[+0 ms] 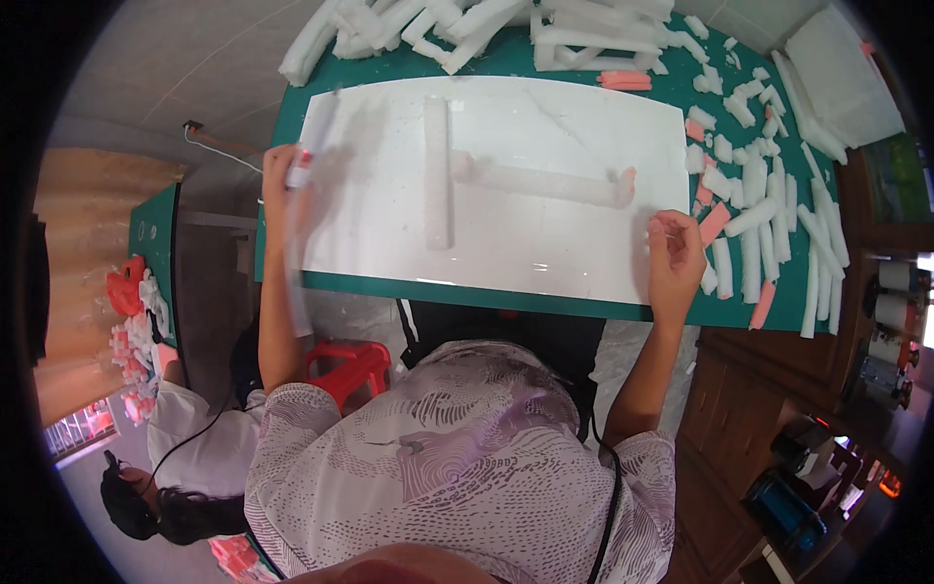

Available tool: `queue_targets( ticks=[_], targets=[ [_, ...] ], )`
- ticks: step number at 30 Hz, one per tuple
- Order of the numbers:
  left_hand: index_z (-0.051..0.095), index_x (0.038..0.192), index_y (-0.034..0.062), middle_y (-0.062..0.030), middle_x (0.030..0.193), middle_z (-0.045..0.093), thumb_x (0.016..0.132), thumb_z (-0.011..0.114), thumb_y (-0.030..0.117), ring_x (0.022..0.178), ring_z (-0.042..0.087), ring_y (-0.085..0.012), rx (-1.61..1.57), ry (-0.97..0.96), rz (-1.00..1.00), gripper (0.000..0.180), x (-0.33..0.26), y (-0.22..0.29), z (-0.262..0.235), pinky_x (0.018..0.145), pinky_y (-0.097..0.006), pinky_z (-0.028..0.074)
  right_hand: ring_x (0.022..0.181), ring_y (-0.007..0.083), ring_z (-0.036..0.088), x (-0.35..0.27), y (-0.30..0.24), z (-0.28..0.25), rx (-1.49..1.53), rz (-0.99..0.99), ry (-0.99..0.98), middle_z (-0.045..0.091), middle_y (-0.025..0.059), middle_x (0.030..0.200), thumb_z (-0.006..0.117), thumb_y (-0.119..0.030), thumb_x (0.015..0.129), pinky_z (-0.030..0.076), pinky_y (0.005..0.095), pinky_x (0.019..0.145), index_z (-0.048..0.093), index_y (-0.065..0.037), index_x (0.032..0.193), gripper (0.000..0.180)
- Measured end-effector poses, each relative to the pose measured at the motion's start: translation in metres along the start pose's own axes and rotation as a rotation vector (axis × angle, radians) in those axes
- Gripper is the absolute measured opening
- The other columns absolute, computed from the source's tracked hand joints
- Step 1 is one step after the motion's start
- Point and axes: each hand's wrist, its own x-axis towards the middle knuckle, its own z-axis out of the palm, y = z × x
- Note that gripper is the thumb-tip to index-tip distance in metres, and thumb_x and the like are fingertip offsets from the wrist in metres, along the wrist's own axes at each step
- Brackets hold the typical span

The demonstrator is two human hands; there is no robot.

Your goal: Assembling structures from white and pink foam pieces using a hot glue gun on a production table.

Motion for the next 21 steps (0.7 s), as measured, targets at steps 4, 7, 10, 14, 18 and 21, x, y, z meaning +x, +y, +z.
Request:
queue_targets(
  ticks=[4,7,10,14,18,21],
  targets=[
    [0.055,0.117,-0.0031,-0.0097,0.103,0.059,0.066,0.048,-0.003,0.079,0.057,-0.0184,-0.651,0.045,-0.345,0.052,-0.003,0.010,-0.016,0.069,-0.030,0.047,0.081,0.0083,0.056,-0.003,0.002,0.003,0.008,-0.019,0.044,0.061,0.0032,0.094,0.061,-0.004,0.093,0.045,0.0215,0.072,0.059,0.000,0.104,0.012],
    [0.051,0.119,-0.0095,-0.0159,0.109,0.060,0.065,0.048,0.001,0.075,0.058,-0.0215,-0.787,0.002,-0.422,0.055,-0.004,0.027,-0.018,0.060,-0.033,0.048,0.082,0.0078,0.056,-0.006,0.008,0.003,0.037,-0.008,0.093,0.061,0.0028,0.094,0.061,-0.004,0.093,0.045,0.0207,0.072,0.059,-0.001,0.104,0.011],
    [0.050,0.120,-0.0094,-0.0171,0.114,0.059,0.066,0.049,0.001,0.075,0.058,-0.0236,-0.955,-0.089,-0.465,0.056,-0.005,0.035,-0.016,0.056,-0.036,0.048,0.082,0.0078,0.055,-0.007,0.011,0.004,0.025,-0.026,0.089,0.060,0.0027,0.094,0.061,-0.006,0.094,0.045,0.0209,0.071,0.059,-0.001,0.105,0.013],
    [0.050,0.122,-0.0089,-0.0165,0.115,0.060,0.067,0.051,0.001,0.075,0.058,-0.0230,-0.994,-0.144,-0.436,0.055,-0.006,0.047,-0.013,0.054,-0.035,0.048,0.081,0.0081,0.055,-0.010,0.013,0.007,0.001,-0.026,0.097,0.060,0.0026,0.094,0.060,-0.007,0.094,0.044,0.0213,0.070,0.058,-0.001,0.106,0.014],
    [0.057,0.113,-0.0116,-0.0174,0.113,0.062,0.071,0.054,0.004,0.066,0.058,-0.0200,-0.969,-0.172,-0.453,0.044,-0.007,0.055,-0.006,0.053,-0.033,0.047,0.082,0.0077,0.056,-0.012,0.009,0.007,-0.003,-0.012,0.107,0.061,0.0031,0.093,0.061,-0.004,0.093,0.045,0.0203,0.071,0.059,0.001,0.105,0.013],
    [0.057,0.113,-0.0114,-0.0168,0.111,0.063,0.075,0.055,0.005,0.065,0.058,-0.0193,-0.979,-0.217,-0.450,0.041,-0.006,0.065,0.000,0.053,-0.032,0.046,0.083,0.0087,0.056,-0.015,0.010,0.007,-0.021,0.007,0.119,0.061,0.0033,0.094,0.062,-0.004,0.092,0.046,0.0214,0.073,0.060,0.001,0.104,0.013]
  ],
)
